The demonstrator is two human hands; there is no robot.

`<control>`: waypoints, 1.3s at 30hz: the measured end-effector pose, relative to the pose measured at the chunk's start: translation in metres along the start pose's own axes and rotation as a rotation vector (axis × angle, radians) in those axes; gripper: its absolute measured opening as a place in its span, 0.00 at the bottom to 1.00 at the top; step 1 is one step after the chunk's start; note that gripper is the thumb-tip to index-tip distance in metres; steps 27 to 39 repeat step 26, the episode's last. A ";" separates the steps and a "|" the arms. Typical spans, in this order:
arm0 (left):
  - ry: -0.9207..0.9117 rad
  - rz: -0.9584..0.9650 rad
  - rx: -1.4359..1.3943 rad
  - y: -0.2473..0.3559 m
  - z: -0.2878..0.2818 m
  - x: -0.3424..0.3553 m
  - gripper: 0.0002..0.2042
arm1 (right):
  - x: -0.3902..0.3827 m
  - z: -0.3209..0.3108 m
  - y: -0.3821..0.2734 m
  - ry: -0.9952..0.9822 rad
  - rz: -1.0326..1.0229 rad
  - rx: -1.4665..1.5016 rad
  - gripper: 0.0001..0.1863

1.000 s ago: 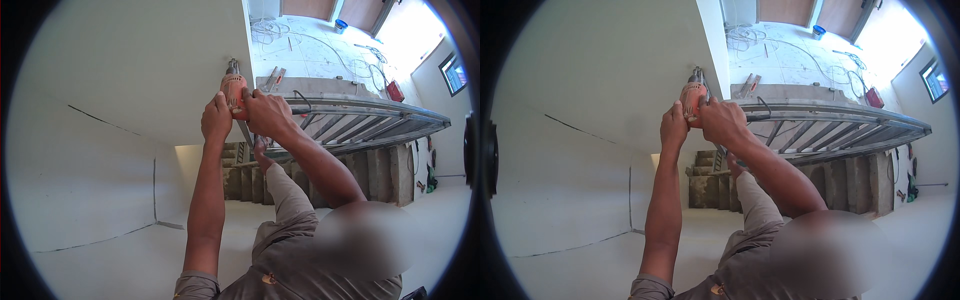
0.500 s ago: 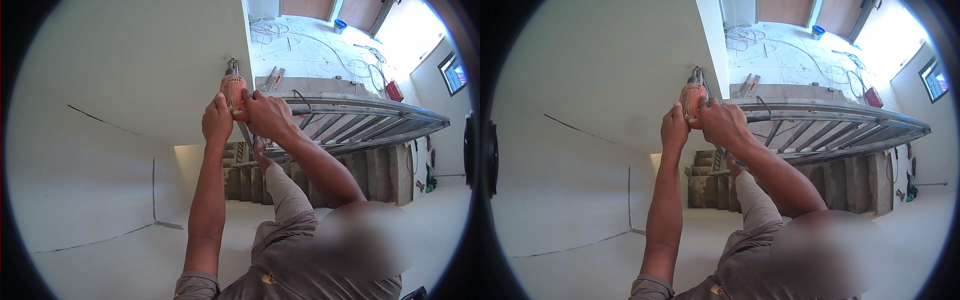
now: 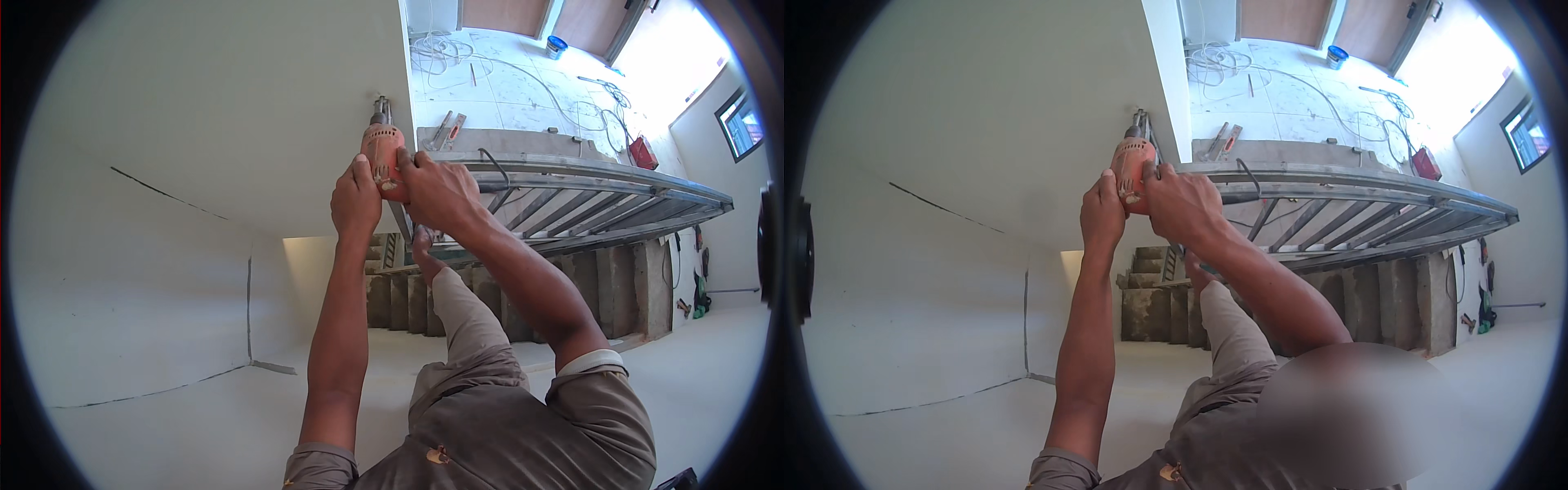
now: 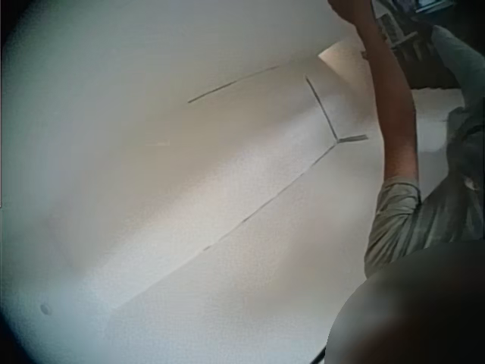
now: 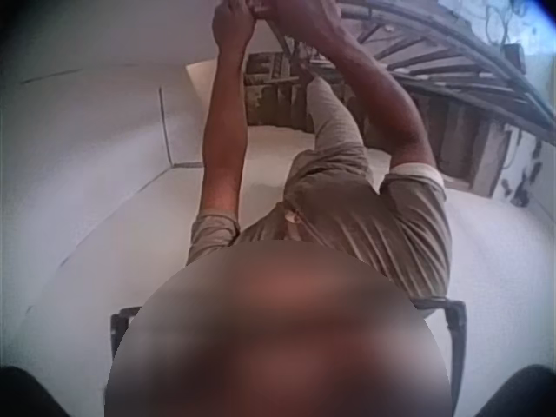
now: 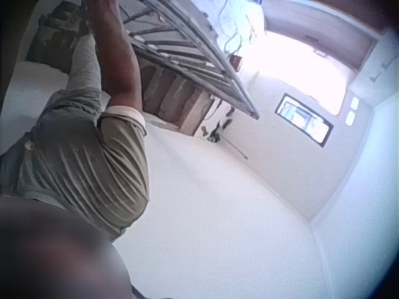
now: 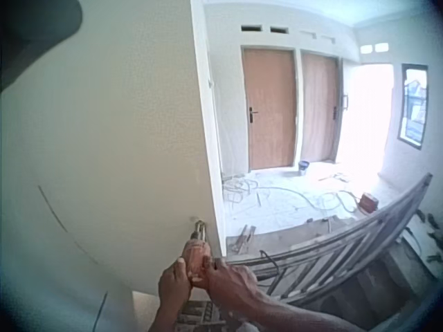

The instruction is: Drilling holes in a metal railing frame and a wall using a power drill.

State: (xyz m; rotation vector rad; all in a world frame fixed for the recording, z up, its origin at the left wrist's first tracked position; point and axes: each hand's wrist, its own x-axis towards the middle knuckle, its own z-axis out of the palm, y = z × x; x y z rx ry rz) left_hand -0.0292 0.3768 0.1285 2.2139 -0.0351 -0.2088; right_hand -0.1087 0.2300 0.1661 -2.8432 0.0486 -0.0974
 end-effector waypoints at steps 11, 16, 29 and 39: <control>0.121 0.288 -0.214 -0.016 -0.014 -0.183 0.32 | -0.159 -0.009 -0.015 0.187 -0.150 0.144 0.48; 0.030 0.514 -0.227 -0.010 0.004 -0.177 0.32 | -0.184 -0.019 0.007 0.255 -0.016 0.148 0.46; -0.070 0.722 0.156 0.022 0.090 -0.081 0.28 | -0.252 -0.048 0.086 0.619 0.327 0.782 0.32; -0.070 0.722 0.156 0.022 0.090 -0.081 0.28 | -0.252 -0.048 0.086 0.619 0.327 0.782 0.32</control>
